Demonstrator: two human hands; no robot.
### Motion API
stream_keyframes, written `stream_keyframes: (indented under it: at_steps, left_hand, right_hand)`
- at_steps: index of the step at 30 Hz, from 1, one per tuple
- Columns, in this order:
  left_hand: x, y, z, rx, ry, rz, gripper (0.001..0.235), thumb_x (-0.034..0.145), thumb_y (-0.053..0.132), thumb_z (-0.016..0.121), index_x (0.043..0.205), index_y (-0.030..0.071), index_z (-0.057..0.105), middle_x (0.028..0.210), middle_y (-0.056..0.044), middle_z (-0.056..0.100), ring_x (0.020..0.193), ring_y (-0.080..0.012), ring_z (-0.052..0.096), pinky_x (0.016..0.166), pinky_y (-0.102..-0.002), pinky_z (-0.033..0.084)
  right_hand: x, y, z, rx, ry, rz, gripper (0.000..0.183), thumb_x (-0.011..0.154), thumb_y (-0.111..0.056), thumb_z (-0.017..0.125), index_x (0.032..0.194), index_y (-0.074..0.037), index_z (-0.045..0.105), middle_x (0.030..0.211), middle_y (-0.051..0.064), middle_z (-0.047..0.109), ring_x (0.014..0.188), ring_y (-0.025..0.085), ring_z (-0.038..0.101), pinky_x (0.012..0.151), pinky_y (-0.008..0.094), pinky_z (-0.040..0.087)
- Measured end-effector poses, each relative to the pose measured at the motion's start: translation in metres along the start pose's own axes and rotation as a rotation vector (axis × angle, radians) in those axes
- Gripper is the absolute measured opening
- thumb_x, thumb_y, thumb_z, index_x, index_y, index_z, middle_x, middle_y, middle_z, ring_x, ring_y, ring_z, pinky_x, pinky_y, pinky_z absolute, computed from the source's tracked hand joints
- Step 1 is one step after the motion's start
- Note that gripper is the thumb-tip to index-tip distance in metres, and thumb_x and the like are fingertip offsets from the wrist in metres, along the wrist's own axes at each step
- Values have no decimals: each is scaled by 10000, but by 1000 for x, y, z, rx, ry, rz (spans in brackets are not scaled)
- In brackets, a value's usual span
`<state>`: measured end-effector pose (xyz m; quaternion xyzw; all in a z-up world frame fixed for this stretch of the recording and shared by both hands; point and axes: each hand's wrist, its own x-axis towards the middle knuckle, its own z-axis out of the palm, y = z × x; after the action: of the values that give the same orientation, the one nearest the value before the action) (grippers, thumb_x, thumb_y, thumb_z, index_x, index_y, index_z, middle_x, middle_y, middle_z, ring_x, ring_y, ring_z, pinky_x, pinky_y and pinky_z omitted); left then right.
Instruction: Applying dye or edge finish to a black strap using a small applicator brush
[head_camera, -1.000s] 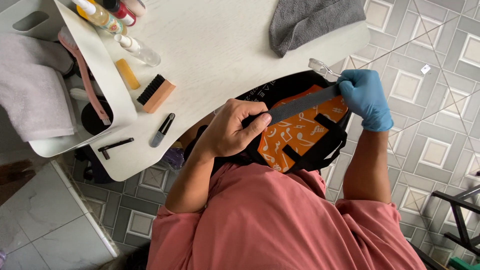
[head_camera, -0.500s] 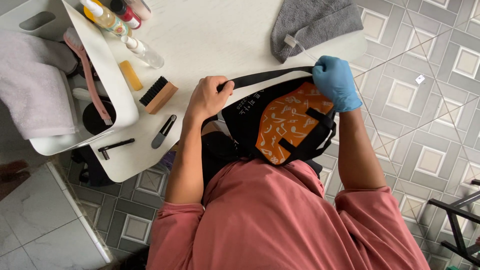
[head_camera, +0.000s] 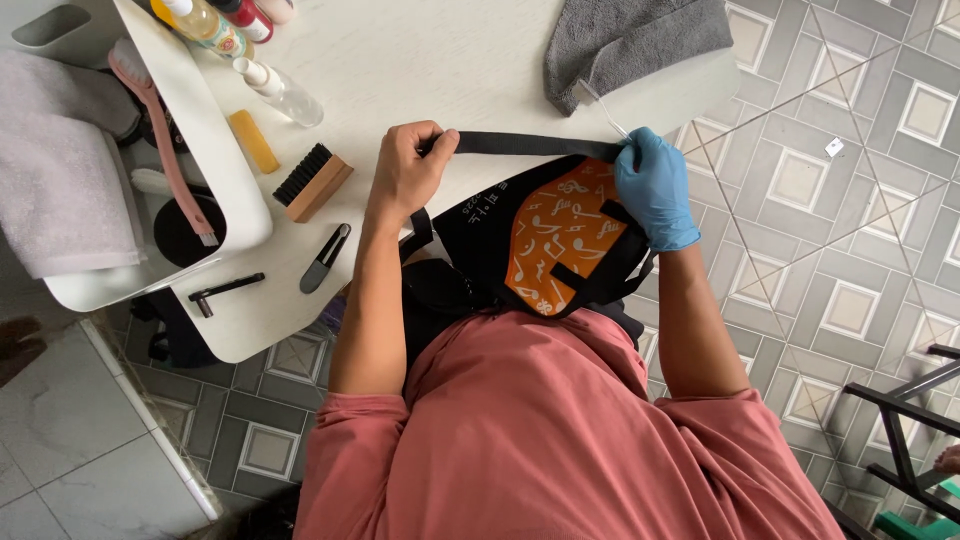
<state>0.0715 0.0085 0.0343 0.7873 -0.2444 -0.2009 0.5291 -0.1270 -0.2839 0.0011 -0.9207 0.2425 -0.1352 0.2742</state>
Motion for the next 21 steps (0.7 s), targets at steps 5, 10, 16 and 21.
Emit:
stream_keyframes:
  at_steps: [5, 10, 16, 21]
  left_hand:
    - [-32, 93, 6, -159, -287, 203, 322, 986, 193, 600, 685, 86, 637, 499, -13, 468, 515, -94, 414, 484, -240, 326]
    - [-61, 176, 34, -319, -529, 332, 301, 997, 211, 582, 730, 83, 635, 538, -57, 541, 477, -132, 454, 482, -244, 392]
    - [-81, 231, 56, -162, -552, 567, 333, 1009, 296, 499, 756, 100, 594, 607, 34, 480, 521, -108, 407, 508, -309, 309]
    - [-88, 258, 58, -242, -499, 619, 327, 1025, 304, 455, 757, 118, 457, 647, 32, 400, 547, -123, 346, 529, -311, 297]
  right_hand:
    - [-22, 36, -13, 46, -84, 4, 84, 925, -121, 567, 902, -76, 634, 730, 263, 602, 789, 533, 627, 685, 592, 495]
    - [-59, 69, -62, 80, -31, 69, 132, 904, -103, 511, 852, -75, 629, 702, 230, 579, 742, 501, 610, 702, 516, 503]
    - [-83, 63, -129, 267, 261, 270, 137, 809, -47, 419, 798, -80, 552, 723, 4, 495, 723, 145, 454, 672, 298, 366]
    - [-57, 60, -129, 422, 263, 217, 118, 786, -60, 443, 715, -76, 536, 666, 10, 466, 660, 125, 404, 623, 287, 316]
